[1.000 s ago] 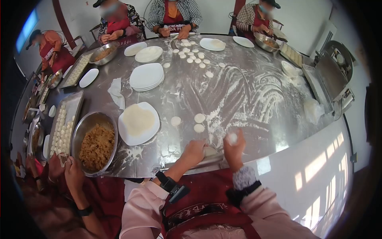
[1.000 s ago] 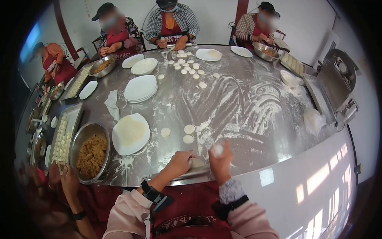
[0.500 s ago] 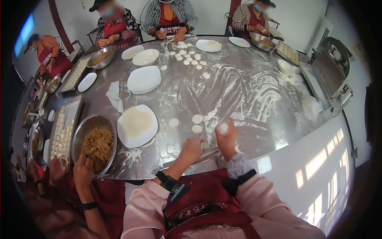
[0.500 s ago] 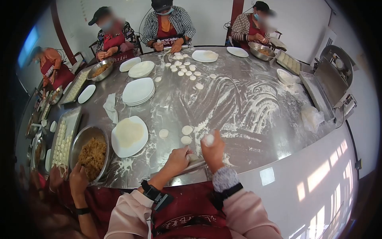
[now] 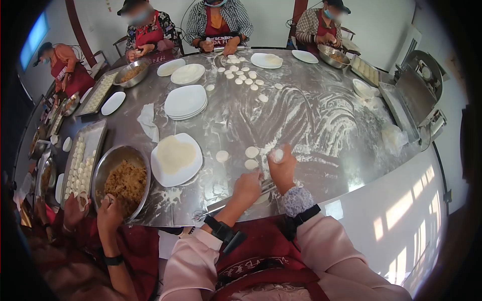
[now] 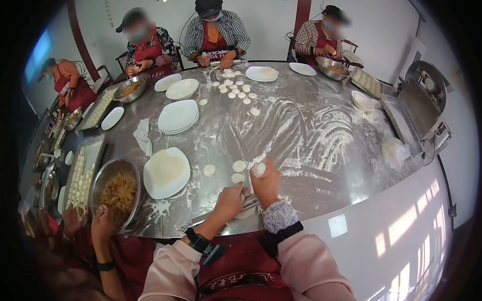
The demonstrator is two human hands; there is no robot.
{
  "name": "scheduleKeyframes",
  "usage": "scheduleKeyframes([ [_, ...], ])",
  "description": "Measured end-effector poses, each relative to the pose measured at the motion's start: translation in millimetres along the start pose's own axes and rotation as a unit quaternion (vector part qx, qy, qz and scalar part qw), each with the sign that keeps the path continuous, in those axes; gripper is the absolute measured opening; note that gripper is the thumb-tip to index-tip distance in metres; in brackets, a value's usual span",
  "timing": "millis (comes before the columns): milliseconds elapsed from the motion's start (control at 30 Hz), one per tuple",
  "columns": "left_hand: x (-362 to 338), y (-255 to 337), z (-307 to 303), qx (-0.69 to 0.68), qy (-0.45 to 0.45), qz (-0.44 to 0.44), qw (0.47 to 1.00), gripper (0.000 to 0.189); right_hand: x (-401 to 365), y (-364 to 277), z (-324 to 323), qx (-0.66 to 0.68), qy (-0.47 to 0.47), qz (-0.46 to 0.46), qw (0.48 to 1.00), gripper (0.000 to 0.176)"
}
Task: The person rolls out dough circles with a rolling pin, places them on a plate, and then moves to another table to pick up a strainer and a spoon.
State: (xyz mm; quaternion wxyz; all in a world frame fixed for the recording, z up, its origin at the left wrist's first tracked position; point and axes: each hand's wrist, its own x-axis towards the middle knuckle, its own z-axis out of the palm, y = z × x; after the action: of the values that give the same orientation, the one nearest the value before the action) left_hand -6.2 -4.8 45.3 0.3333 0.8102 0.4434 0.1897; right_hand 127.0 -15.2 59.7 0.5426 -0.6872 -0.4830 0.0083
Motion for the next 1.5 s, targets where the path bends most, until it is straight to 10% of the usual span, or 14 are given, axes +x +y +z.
scheduleKeyframes([
  [1500, -20.1, -17.7, 2.8, 0.007, 0.01, 0.057, 0.998, 0.024, -28.0, 14.4, -28.3, 0.034, 0.001, 0.029, 0.999, 0.021],
])
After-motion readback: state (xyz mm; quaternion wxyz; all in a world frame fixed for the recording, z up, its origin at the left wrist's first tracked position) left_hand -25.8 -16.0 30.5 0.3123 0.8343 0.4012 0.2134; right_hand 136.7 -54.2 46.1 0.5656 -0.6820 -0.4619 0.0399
